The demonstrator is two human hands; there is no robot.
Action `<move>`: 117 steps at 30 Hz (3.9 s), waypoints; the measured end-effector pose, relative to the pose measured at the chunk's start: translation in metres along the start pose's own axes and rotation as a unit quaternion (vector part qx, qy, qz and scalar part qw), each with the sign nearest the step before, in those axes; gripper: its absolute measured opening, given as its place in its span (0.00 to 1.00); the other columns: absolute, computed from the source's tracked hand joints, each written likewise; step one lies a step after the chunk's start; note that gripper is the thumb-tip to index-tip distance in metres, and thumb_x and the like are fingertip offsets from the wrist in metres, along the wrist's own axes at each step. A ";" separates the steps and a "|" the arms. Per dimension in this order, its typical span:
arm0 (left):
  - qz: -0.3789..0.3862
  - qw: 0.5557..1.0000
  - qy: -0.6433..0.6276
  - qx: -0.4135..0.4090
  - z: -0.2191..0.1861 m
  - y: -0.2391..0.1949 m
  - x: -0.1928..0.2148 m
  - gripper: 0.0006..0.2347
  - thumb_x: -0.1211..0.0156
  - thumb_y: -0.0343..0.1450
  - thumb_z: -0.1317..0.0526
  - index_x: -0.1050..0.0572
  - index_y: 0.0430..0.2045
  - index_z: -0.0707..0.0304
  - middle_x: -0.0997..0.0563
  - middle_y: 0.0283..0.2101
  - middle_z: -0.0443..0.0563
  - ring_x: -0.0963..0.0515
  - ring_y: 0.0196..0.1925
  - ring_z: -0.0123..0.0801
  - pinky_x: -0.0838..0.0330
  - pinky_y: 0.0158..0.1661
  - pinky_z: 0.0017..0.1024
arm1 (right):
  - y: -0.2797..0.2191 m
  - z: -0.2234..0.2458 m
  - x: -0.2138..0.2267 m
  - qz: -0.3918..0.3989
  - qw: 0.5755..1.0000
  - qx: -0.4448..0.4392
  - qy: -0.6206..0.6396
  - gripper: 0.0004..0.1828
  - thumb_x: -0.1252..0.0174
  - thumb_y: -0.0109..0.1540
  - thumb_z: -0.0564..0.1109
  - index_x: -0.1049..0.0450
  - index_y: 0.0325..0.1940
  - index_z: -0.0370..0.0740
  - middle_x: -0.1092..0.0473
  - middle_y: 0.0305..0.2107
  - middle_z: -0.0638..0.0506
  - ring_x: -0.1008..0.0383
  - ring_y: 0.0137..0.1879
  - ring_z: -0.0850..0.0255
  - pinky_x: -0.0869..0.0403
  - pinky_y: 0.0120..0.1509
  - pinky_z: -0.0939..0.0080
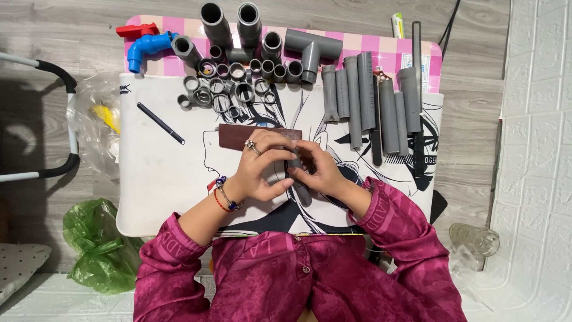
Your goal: The person smooths the edges of a gray PVC pipe using a sanding block. They hold the pipe with one hand and rub the sanding block against the cut end, rotating the pipe to smooth the entire circumference.
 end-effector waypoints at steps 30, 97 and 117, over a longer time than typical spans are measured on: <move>-0.005 0.994 -0.101 0.038 0.005 0.000 0.002 0.22 0.55 0.61 0.45 0.32 0.37 0.66 0.27 0.43 0.61 0.26 0.41 0.47 0.39 0.42 0.37 | 0.000 -0.002 0.002 0.024 0.985 -0.007 0.169 0.28 0.56 0.59 0.39 0.58 0.60 0.40 0.33 0.33 0.45 0.30 0.34 0.64 0.29 0.33 0.69; 0.004 0.987 0.160 0.014 0.014 -0.031 -0.005 0.15 0.54 0.61 0.50 0.35 0.36 0.55 0.29 0.36 0.43 0.30 0.29 0.32 0.42 0.38 0.28 | -0.008 0.012 -0.003 -0.075 0.982 0.121 -0.121 0.23 0.63 0.60 0.35 0.55 0.59 0.36 0.47 0.50 0.33 0.39 0.49 0.49 0.36 0.49 0.60; -0.004 0.992 0.113 -0.060 0.008 -0.018 0.007 0.13 0.54 0.66 0.52 0.34 0.38 0.56 0.28 0.29 0.50 0.25 0.31 0.41 0.34 0.34 0.34 | -0.016 -0.056 0.023 -0.135 0.955 0.238 -0.113 0.26 0.46 0.53 0.41 0.44 0.50 0.23 0.41 0.44 0.37 0.31 0.40 0.53 0.30 0.40 0.60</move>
Point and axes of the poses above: each hand's wrist, its own y-axis towards the middle knuckle, its own x-axis out of the back of the hand, z = x × y, the point moved 3 cm from there along y, towards the middle knuckle
